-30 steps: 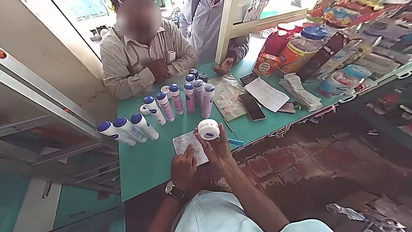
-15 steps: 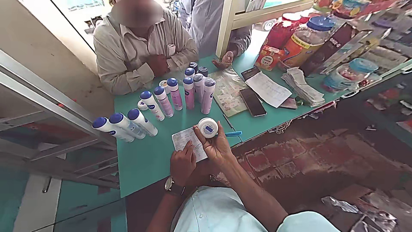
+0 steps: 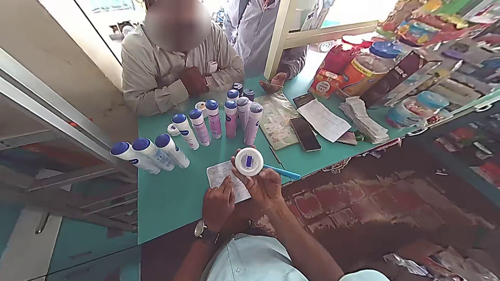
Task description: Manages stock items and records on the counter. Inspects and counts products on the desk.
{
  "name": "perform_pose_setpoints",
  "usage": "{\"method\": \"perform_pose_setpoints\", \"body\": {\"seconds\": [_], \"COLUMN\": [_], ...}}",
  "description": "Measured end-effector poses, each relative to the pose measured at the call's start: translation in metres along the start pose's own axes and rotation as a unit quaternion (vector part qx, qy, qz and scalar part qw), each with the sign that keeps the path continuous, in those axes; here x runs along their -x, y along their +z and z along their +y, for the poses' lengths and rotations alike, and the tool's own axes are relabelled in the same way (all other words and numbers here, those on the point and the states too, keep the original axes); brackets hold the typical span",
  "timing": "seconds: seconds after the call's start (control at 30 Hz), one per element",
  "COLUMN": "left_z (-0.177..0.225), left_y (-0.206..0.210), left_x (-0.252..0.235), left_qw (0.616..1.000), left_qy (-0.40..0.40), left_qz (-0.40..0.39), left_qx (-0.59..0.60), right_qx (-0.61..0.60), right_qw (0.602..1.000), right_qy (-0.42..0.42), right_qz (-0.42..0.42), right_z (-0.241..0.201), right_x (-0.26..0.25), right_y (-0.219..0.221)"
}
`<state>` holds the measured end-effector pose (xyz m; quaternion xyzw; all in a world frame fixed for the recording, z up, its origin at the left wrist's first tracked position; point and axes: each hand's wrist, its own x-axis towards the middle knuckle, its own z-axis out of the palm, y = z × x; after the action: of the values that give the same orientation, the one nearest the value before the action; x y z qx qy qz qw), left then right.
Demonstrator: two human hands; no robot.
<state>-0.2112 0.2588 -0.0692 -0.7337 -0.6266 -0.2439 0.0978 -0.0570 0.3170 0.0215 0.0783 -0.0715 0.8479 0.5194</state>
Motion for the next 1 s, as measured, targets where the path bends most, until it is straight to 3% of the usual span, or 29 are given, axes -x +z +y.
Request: {"method": "perform_pose_setpoints", "body": {"seconds": [0.2, 1.0], "left_z": [0.002, 0.001], "left_y": [-0.004, -0.005], "left_x": [-0.001, 0.000], "left_qw": [1.000, 1.000], "left_qy": [-0.002, -0.009], "left_qz": [-0.002, -0.015], "left_qx": [-0.005, 0.006], "right_qx": [-0.060, -0.059], "right_qw": [0.998, 0.998], "right_qy": [0.000, -0.012], "right_qz": [-0.013, 0.012], "right_z": [0.015, 0.019], "right_x": [0.003, -0.006], "right_y": [-0.019, -0.024]}}
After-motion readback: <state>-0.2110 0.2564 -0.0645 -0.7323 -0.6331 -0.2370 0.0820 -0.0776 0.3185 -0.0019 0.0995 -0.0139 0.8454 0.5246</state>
